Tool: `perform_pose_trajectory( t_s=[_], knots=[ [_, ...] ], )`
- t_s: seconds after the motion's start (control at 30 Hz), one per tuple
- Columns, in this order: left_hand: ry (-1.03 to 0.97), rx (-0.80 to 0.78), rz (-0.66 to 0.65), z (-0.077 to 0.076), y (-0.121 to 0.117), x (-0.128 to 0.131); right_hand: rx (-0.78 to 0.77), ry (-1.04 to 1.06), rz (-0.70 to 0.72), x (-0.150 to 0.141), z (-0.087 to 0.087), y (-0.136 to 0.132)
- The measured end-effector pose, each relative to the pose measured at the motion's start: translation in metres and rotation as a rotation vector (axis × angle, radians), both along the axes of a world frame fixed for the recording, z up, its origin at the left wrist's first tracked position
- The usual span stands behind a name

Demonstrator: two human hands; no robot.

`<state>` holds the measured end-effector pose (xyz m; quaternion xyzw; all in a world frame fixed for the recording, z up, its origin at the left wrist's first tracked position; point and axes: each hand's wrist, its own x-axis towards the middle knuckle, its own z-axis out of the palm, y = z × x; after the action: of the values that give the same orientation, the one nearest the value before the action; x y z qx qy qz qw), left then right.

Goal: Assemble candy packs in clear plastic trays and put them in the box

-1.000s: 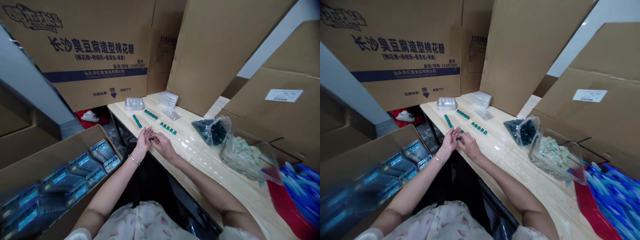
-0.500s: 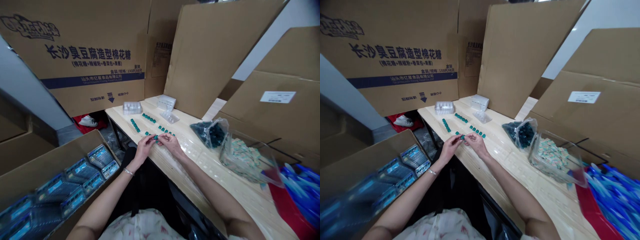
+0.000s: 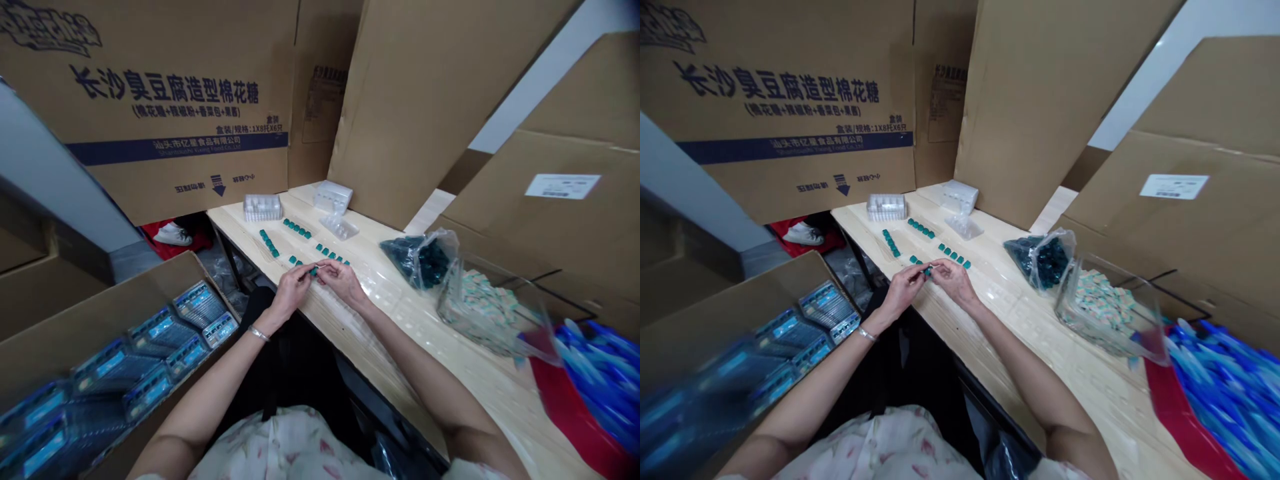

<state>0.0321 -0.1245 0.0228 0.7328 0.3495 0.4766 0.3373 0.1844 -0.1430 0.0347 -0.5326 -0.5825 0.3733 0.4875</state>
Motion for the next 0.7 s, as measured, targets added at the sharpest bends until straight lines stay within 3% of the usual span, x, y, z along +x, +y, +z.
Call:
perform_pose_trajectory(
  t_s=[0.2, 0.3, 0.43, 0.57, 0.7],
  knots=[
    [0.006, 0.007, -0.046, -0.004, 0.002, 0.002, -0.084, 0.113, 0.034, 0.005, 0.002, 0.001],
    [0.002, -0.011, -0.028, -0.007, 0.003, 0.002, -0.054, 0.049, 0.013, 0.012, 0.004, 0.002],
    [0.189, 0.075, 0.0, -0.017, 0.001, -0.005, 0.105, -0.314, -0.078, 0.027, -0.005, 0.004],
    [0.415, 0.173, -0.131, -0.031, -0.007, -0.013, 0.209, -0.681, 0.001, 0.031, -0.021, 0.003],
    [0.49, 0.238, -0.112, -0.038, -0.012, -0.013, 0.262, -0.872, 0.056, 0.026, -0.024, 0.002]
  ],
)
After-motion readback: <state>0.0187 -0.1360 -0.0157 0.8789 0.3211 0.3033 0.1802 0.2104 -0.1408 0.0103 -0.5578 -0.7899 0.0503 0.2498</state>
